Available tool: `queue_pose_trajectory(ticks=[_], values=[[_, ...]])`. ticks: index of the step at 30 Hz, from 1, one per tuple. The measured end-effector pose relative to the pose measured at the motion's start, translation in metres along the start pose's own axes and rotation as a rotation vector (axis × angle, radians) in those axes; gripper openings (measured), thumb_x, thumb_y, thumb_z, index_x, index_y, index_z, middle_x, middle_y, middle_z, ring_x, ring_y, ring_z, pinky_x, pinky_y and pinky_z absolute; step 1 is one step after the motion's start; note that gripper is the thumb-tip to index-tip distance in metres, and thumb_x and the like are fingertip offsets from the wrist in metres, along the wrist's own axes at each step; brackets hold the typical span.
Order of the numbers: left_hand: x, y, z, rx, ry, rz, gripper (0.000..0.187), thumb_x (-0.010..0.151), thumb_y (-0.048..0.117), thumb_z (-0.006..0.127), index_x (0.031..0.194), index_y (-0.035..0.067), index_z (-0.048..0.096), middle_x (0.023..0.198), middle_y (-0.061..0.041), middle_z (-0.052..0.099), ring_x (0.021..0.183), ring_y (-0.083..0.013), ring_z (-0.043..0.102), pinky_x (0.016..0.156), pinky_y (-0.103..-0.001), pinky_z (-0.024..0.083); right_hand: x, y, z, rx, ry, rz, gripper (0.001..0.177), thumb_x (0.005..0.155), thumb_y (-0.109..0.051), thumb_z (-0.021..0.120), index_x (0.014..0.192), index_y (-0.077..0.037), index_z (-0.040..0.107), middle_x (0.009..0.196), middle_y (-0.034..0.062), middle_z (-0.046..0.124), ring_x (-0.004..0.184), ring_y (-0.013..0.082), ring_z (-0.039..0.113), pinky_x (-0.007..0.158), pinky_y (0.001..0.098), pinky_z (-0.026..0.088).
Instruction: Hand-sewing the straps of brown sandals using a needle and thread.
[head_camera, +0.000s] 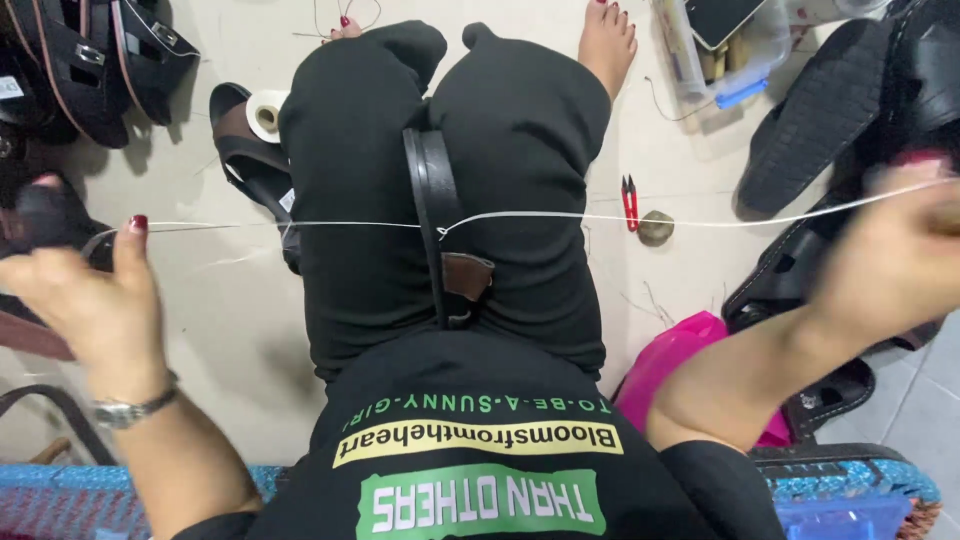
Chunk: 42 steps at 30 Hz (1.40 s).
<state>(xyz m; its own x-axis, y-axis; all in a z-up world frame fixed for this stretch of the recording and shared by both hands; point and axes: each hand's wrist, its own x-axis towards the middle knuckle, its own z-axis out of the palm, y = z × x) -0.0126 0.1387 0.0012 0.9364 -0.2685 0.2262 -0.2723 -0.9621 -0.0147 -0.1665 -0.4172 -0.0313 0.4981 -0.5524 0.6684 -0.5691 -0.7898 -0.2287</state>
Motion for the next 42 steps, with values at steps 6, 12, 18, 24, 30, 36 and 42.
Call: queue_pose_trajectory(ticks=[6,12,18,24,30,36,42], values=[[0.014,0.126,-0.024,-0.720,-0.260,0.325,0.030,0.084,0.011,0.088,0.078,0.004,0.059,0.069,-0.007,0.060,0.053,-0.0242,0.056,0.055,-0.037,0.047,-0.001,-0.162,-0.016,1.255,-1.195,-0.354,0.068,0.086,-0.003,0.078,0.146,0.000,0.048,0.121,0.0084,0.073,0.078,0.0163,0.063,0.075,0.0265,0.051],[0.004,0.136,-0.013,-1.759,-0.867,0.133,0.019,0.093,0.016,0.066,0.102,0.002,0.075,0.051,0.000,0.064,0.043,-0.0088,0.055,0.043,-0.020,0.047,-0.016,-0.172,0.000,1.648,-1.406,-0.114,0.003,0.085,-0.011,0.079,0.088,-0.010,0.079,0.080,0.0034,0.056,0.068,0.0168,0.060,0.066,0.0299,0.054],[0.003,0.142,-0.006,-0.498,-0.087,0.345,0.046,0.093,0.042,0.078,0.066,0.005,0.069,0.064,-0.010,0.048,0.057,-0.0316,0.054,0.052,-0.040,0.044,-0.035,-0.205,0.011,2.079,-1.284,0.623,0.023,0.085,-0.010,0.067,0.079,0.010,0.056,0.042,0.0167,0.048,0.028,0.0157,0.039,0.027,0.0265,0.033],[-0.016,0.113,-0.026,-1.064,-0.743,0.216,0.042,0.094,0.015,0.063,0.056,0.000,0.053,0.057,-0.006,0.053,0.045,-0.0176,0.043,0.043,-0.032,0.038,-0.029,-0.178,0.013,1.974,-1.264,0.952,0.009,0.091,0.003,0.062,0.085,-0.004,0.060,0.065,0.0029,0.057,0.052,0.0055,0.049,0.044,0.0170,0.037],[-0.009,-0.013,0.041,-0.361,-0.611,-0.446,0.055,0.109,0.033,0.067,0.076,-0.009,0.057,0.063,-0.014,0.055,0.053,-0.0274,0.048,0.050,-0.041,0.042,0.009,-0.087,0.022,0.226,-0.653,-0.344,0.048,0.093,0.001,0.075,0.136,-0.008,0.055,0.102,0.0175,0.051,0.080,0.0330,0.056,0.060,0.0432,0.046],[0.047,0.114,-0.006,-0.734,-0.452,0.188,0.073,0.066,0.048,0.092,0.114,0.001,0.063,0.100,-0.017,0.058,0.085,-0.0324,0.054,0.081,-0.044,0.048,0.009,-0.163,-0.037,0.519,-0.958,-0.928,0.042,0.096,-0.021,0.068,0.137,-0.027,0.066,0.068,0.0016,0.038,0.046,0.0197,0.040,0.045,0.0351,0.039],[0.051,0.144,0.017,-0.733,-0.321,0.430,0.099,0.063,0.059,0.097,0.145,0.016,0.064,0.166,-0.018,0.019,0.153,-0.0407,-0.001,0.125,-0.066,0.005,0.016,-0.171,-0.031,0.571,-0.991,-0.963,0.041,0.093,-0.015,0.069,0.133,-0.024,0.069,0.064,0.0001,0.036,0.046,0.0153,0.037,0.041,0.0318,0.033]])
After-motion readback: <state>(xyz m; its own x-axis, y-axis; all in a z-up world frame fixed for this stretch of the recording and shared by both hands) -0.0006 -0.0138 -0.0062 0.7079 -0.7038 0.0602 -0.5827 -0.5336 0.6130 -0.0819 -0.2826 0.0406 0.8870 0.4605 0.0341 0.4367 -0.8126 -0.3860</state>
